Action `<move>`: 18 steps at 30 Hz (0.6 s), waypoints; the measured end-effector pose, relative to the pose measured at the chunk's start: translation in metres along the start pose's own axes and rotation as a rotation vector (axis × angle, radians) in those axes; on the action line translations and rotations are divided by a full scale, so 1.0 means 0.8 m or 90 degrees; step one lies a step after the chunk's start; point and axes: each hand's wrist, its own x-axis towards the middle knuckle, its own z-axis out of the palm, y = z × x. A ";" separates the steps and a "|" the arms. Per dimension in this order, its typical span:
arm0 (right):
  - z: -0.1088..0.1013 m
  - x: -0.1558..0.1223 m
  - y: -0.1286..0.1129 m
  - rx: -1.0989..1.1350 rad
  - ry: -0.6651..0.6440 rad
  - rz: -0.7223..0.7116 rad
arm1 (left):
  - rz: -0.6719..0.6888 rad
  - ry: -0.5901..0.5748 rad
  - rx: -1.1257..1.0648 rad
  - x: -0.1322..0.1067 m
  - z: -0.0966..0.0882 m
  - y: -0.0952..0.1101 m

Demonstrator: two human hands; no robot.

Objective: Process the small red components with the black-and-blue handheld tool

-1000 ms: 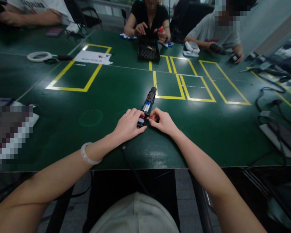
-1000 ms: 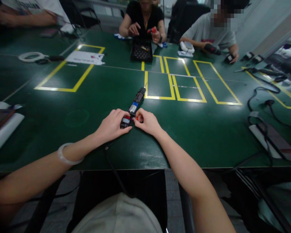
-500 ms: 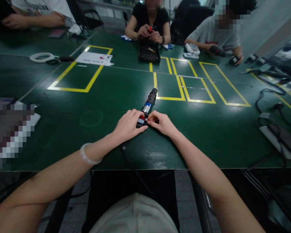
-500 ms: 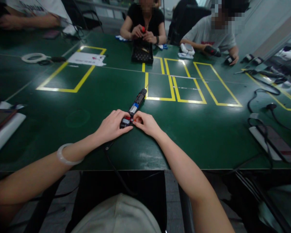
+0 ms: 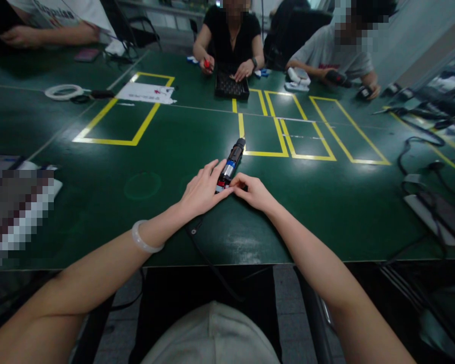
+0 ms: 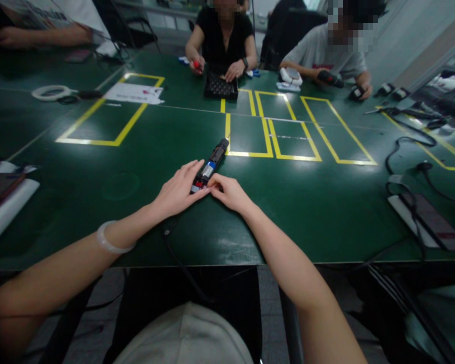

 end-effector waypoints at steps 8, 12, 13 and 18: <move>-0.002 0.001 0.001 0.015 0.002 0.007 | 0.018 -0.089 0.082 0.014 -0.004 -0.003; -0.001 0.001 0.003 0.006 0.000 0.009 | -0.029 -0.115 0.108 0.019 -0.011 0.005; -0.001 0.001 0.003 0.004 0.001 0.009 | -0.042 -0.125 0.107 0.021 -0.013 0.007; -0.002 -0.001 0.005 -0.012 0.018 0.006 | -0.048 -0.138 0.108 0.022 -0.015 0.010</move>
